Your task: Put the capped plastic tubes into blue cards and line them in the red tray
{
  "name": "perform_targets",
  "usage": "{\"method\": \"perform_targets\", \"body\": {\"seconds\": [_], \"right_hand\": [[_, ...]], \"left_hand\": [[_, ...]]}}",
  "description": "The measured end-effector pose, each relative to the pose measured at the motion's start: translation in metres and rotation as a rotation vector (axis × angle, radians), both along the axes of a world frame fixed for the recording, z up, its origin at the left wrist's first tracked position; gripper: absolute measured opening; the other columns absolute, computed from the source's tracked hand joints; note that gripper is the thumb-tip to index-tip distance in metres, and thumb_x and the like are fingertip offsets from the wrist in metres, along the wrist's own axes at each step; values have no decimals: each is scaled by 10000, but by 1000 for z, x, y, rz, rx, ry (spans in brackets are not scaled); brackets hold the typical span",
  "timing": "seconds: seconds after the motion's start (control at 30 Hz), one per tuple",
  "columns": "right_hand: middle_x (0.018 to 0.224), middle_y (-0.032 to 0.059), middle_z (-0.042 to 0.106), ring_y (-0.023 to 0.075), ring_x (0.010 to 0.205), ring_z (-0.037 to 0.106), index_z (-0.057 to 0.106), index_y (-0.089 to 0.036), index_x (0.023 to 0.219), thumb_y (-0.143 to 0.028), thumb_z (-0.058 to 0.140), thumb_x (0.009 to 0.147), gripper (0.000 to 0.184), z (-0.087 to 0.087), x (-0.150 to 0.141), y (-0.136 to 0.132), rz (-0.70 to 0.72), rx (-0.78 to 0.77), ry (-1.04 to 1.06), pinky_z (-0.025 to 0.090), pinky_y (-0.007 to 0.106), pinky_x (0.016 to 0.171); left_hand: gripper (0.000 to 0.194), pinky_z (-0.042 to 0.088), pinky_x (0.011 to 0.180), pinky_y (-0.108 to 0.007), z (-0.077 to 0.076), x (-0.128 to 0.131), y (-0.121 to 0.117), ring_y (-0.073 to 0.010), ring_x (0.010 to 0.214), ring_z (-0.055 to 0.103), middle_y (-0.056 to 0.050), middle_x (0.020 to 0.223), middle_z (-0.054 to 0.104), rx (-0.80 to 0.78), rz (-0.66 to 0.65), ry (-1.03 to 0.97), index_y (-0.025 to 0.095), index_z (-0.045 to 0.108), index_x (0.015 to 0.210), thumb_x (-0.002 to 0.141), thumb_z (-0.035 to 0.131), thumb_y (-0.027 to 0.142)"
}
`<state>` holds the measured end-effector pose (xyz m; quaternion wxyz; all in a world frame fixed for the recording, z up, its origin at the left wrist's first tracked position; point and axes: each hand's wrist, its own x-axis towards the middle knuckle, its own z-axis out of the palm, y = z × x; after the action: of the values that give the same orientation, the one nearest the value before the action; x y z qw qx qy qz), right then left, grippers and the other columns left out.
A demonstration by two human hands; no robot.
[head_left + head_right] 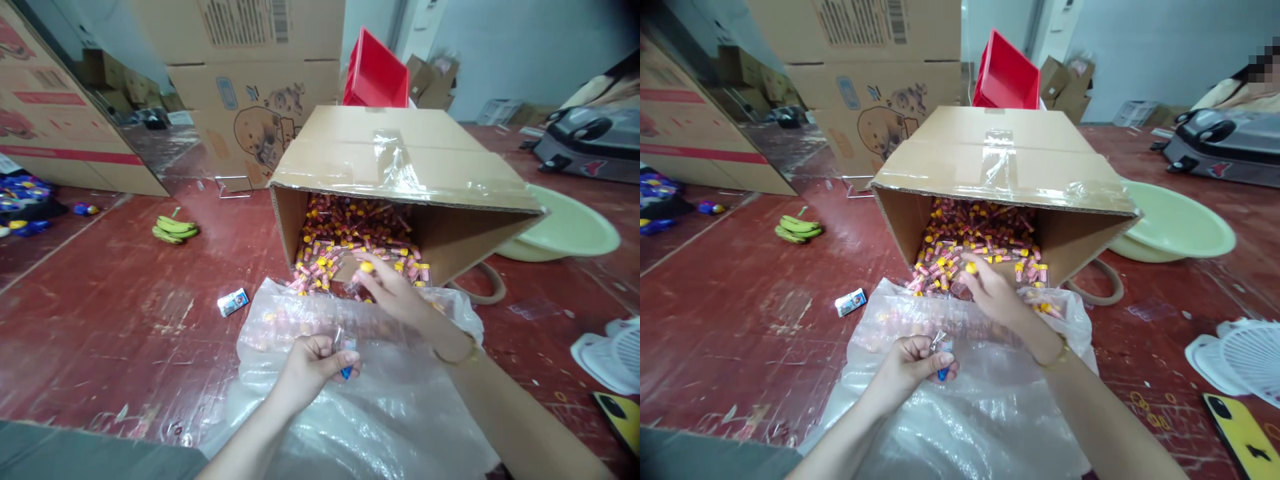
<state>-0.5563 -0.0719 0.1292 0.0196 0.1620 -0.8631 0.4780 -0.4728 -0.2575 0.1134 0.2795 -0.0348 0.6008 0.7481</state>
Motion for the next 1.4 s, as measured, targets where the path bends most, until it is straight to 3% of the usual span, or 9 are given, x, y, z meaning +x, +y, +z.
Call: {"method": "perform_targets", "body": {"seconds": [0.13,0.27,0.5,0.77,0.93,1.03,1.13,1.27,1.4], "right_hand": [[935,19,588,167,859,594,365,-278,1211,-319,493,943,299,27,49,31,1,-206,42,493,334,778],[854,11,558,146,750,550,451,-258,974,-268,547,911,115,35,68,34,-38,-34,215,462,295,681],[812,-1,586,131,708,557,479,-242,941,-263,552,903,85,43,67,33,6,98,272,454,272,654],[766,-17,547,110,675,533,506,-228,892,-316,602,874,132,23,60,29,-21,-204,23,456,237,612],[761,-13,573,135,710,583,491,-232,917,-412,602,867,218,-5,67,28,-22,-473,-253,490,277,653],[1079,63,591,216,1024,584,485,-248,1052,-394,761,727,451,-14,87,20,78,-429,-252,493,382,888],[1251,107,505,265,1140,539,371,-267,1223,-294,883,541,854,-14,107,6,54,-343,-272,502,403,915],[1231,106,490,237,1065,594,327,-256,1217,-167,796,605,777,-10,116,-7,-107,-307,-255,543,363,844],[1211,85,478,214,1049,598,353,-267,1155,-102,714,624,662,-11,116,-6,-110,-323,-159,556,303,782]], "left_hand": [[362,413,494,-228,5,-3,15,-124,486,580,-25,532,661,8,1,26,150,635,555,550,860,433],[328,448,525,-253,15,-4,25,-131,485,578,-16,546,672,40,-9,21,152,704,668,510,883,377],[310,474,573,-278,7,-5,29,-153,519,610,-23,595,691,23,3,44,155,707,682,517,880,352],[321,460,575,-246,1,-6,34,-133,525,607,-22,576,685,34,-27,35,144,682,638,516,891,354],[376,535,618,-273,6,-4,34,-160,641,665,-86,791,744,183,-29,-142,129,727,864,636,832,410],[386,556,621,-273,8,-4,37,-161,649,676,-114,862,744,256,-7,-243,111,727,901,673,810,412],[373,559,654,-252,10,-5,44,-156,663,685,-112,822,743,294,45,-280,99,732,881,671,816,396],[373,560,664,-247,12,-8,54,-150,646,684,-96,773,738,289,72,-267,98,727,876,657,828,384],[384,552,656,-250,14,-8,56,-144,644,674,-101,825,738,305,39,-256,105,716,901,677,810,402]]}}
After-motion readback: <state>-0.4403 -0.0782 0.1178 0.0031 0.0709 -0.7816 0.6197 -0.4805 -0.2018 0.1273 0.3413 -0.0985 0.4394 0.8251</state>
